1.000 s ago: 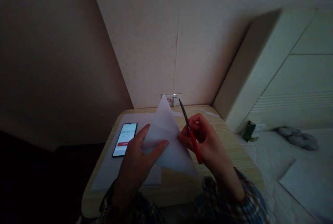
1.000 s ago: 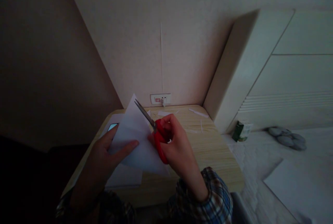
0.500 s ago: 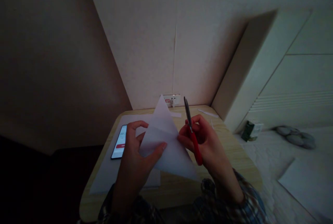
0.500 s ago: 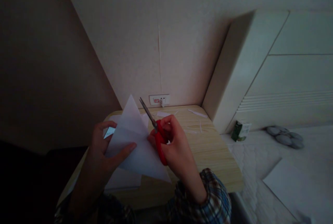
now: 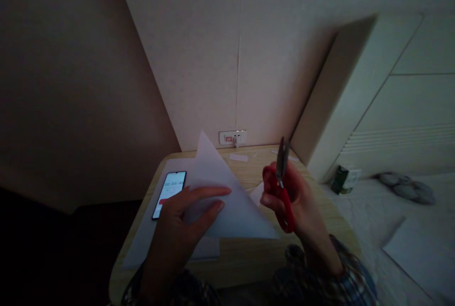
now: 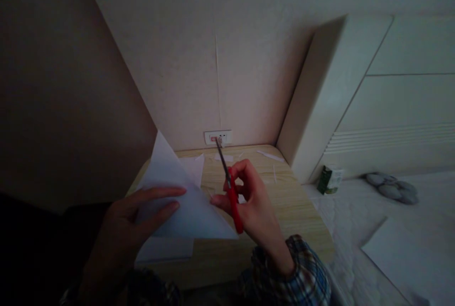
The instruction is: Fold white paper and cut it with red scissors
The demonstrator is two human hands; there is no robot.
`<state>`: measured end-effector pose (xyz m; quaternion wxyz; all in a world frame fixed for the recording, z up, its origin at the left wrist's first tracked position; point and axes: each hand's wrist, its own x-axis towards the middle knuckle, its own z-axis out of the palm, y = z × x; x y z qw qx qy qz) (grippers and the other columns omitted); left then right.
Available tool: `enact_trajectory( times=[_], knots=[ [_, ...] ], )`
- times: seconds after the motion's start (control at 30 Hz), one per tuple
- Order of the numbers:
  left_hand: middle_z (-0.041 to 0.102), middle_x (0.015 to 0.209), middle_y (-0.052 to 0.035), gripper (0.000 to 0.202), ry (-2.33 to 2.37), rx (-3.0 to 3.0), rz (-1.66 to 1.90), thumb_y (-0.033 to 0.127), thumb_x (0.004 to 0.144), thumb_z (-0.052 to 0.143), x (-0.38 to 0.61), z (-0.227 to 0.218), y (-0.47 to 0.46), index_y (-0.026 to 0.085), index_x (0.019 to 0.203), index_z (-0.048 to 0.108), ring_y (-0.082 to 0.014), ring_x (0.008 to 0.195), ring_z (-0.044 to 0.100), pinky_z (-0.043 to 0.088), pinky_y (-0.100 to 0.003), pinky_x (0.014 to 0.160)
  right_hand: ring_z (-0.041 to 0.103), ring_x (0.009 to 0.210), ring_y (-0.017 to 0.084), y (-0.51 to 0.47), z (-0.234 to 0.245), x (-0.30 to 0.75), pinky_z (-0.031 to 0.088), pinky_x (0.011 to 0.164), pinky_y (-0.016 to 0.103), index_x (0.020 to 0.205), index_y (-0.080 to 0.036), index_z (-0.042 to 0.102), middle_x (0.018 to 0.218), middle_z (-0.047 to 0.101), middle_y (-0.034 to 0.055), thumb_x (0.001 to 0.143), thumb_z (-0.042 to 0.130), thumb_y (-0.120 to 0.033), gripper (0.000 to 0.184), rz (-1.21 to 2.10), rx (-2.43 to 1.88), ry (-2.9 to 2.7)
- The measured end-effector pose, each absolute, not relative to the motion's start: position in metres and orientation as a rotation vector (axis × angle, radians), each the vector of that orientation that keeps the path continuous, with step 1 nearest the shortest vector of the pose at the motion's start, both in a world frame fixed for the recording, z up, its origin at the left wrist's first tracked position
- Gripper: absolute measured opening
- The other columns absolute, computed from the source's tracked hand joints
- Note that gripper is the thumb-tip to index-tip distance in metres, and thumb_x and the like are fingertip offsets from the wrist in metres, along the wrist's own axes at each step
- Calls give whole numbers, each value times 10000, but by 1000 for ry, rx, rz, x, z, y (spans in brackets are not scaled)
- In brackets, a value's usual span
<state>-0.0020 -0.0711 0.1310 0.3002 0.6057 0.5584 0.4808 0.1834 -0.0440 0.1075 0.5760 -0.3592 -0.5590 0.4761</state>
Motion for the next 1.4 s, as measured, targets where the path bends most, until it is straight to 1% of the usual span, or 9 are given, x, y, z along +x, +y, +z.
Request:
enact_trajectory(
  times=[0.1, 0.2, 0.3, 0.5, 0.73, 0.93, 1.13, 1.23, 1.4],
  knots=[
    [738, 821, 31, 112, 1501, 1590, 1291, 279, 679, 686, -5, 130, -73, 354, 735, 748, -207, 825, 640, 461, -305, 808, 386, 528, 97, -44, 100, 196, 331, 474, 221, 774, -233, 449, 652, 431, -62, 686, 715, -442, 349, 1024, -807, -1326],
    [731, 797, 33, 112, 1499, 1556, 1352, 274, 672, 689, -5, 129, -74, 358, 718, 749, -200, 795, 634, 475, -289, 758, 358, 518, 99, -44, 97, 206, 297, 448, 228, 767, -231, 457, 650, 406, -55, 636, 682, -594, 447, 1048, -837, -1395],
    [730, 795, 34, 108, 1501, 1555, 1376, 277, 668, 692, -5, 129, -74, 355, 715, 750, -201, 795, 629, 477, -287, 748, 358, 530, 110, -46, 98, 208, 288, 448, 242, 829, -246, 476, 674, 404, -41, 655, 626, -646, 462, 1131, -841, -1485],
    [730, 812, 41, 102, 1491, 1503, 1367, 286, 658, 704, -6, 130, -75, 362, 709, 750, -190, 795, 633, 479, -257, 709, 447, 599, 153, -53, 102, 201, 399, 522, 274, 892, -259, 524, 739, 475, -2, 836, 464, -541, 294, 1242, -824, -1675],
    [731, 852, 22, 113, 1526, 1478, 1350, 298, 664, 690, -3, 132, -77, 341, 745, 755, -219, 839, 626, 472, -293, 752, 497, 521, 157, -55, 124, 202, 418, 431, 252, 762, -271, 622, 610, 549, -15, 759, 628, -337, 67, 1167, -883, -1850],
    [736, 866, 18, 128, 1537, 1494, 1330, 339, 667, 686, -4, 133, -77, 335, 774, 756, -226, 834, 630, 475, -309, 763, 556, 589, 206, -51, 137, 200, 434, 516, 303, 699, -247, 627, 594, 570, -1, 695, 677, -337, 104, 1302, -1070, -1838],
    [739, 859, 12, 128, 1553, 1460, 1332, 349, 653, 697, -3, 132, -78, 332, 765, 758, -226, 808, 641, 484, -287, 691, 549, 533, 198, -51, 140, 200, 438, 464, 306, 694, -249, 612, 578, 545, 0, 709, 646, -364, 121, 1228, -1099, -1908],
    [740, 855, 22, 123, 1537, 1463, 1321, 358, 655, 698, -1, 132, -78, 356, 765, 755, -221, 816, 642, 480, -288, 719, 558, 533, 200, -52, 141, 198, 465, 462, 312, 650, -250, 604, 556, 540, -4, 687, 678, -346, 126, 1236, -1088, -1862],
    [741, 806, 25, 115, 1529, 1492, 1285, 335, 676, 681, 1, 132, -78, 359, 760, 756, -207, 757, 643, 487, -296, 729, 582, 603, 208, -54, 145, 195, 538, 593, 349, 632, -271, 618, 525, 541, -29, 616, 756, -257, 139, 1213, -1024, -1663]
  ],
)
